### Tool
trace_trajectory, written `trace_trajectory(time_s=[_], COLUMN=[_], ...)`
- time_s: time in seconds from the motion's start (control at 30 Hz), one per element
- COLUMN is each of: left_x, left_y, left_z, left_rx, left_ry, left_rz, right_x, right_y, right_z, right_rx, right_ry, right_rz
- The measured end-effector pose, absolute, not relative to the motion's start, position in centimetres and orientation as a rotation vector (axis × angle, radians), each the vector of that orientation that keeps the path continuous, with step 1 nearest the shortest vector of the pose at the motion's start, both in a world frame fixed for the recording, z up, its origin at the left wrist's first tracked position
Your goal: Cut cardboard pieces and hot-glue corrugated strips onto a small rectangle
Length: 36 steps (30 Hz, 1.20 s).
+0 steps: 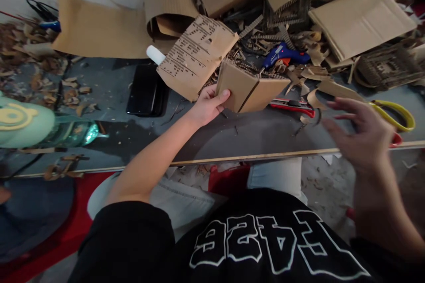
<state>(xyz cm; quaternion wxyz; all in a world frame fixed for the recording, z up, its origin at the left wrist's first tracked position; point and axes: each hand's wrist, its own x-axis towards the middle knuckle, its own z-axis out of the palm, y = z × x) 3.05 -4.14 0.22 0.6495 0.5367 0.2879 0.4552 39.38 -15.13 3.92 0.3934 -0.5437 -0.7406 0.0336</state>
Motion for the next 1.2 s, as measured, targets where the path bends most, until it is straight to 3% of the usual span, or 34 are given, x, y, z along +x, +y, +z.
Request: trace_trajectory(time_s=[0.2,0.33,0.5,0.63,1.2], left_x=[2.6,2.6,2.5,1.9,1.6], left_y=[-4.9,-5.0,-4.9,-5.5,-6.8], left_z=[1.6,3.4,3.3,2.4,2.0], left_rx=[1.388,1.716,2.402,2.790,2.996], left_ry=[0.572,0.415,0.445,0.606,0.653], left_rz=[0.937,0.793,1.161,1.095,1.360], right_x=[28.2,27.2,28.2,28.9,27.8], right_y=[-11.4,-11.3,-11.5,-11.1,-12.4], right_z=[5.5,5.4,5.6,4.9,1.5], right_rx=[-1.088,-1.108,-1.211,-1.133,-1.169], right_ry=[-1.964,-1.981,-1.972,-1.962,-2.029], right_rz=[0.071,0.123,-0.169,-0.218,-0.364])
